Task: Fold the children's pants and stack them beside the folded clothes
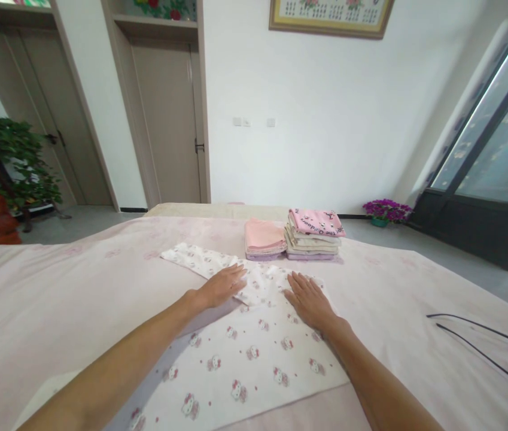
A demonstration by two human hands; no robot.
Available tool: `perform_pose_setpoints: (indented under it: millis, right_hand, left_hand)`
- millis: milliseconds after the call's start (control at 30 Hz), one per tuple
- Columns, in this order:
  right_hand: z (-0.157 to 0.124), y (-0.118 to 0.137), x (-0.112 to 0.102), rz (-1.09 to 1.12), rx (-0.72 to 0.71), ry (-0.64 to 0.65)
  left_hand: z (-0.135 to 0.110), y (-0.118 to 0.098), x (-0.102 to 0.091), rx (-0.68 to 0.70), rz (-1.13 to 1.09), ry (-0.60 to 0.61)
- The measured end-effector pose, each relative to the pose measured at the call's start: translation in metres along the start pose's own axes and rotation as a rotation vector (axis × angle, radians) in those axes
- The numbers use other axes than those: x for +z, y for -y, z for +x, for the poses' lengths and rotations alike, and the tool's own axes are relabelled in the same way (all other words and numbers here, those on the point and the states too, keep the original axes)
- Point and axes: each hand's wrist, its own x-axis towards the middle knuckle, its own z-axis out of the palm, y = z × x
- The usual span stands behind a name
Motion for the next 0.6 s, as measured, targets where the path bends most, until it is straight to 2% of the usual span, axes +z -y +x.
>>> perform_pose_setpoints:
  millis: [100, 167, 233, 333, 467, 600]
  right_hand:
    - [-0.001, -0.002, 0.002, -0.004, -0.012, -0.023]
    - [0.000, -0.002, 0.002, 0.002, -0.003, -0.028]
    - [0.001, -0.001, 0.002, 0.012, 0.012, -0.029]
    - [0.002, 0.000, 0.002, 0.016, 0.021, -0.025]
    - [0.001, 0.001, 0.003, 0.010, 0.018, -0.040]
    - [0.001, 0.002, 0.002, 0.003, 0.028, -0.039]
  left_hand:
    - [0.015, 0.024, 0.016, 0.020, 0.108, 0.103]
    - [0.016, 0.047, 0.020, -0.053, 0.166, 0.091]
    - [0.013, 0.073, 0.018, -0.187, 0.212, 0.035]
    - [0.007, 0.113, 0.005, -0.445, 0.257, -0.066]
    - [-0.004, 0.163, -0.022, -0.799, 0.276, -0.186]
    - [-0.011, 0.199, -0.045, -1.084, 0.263, -0.284]
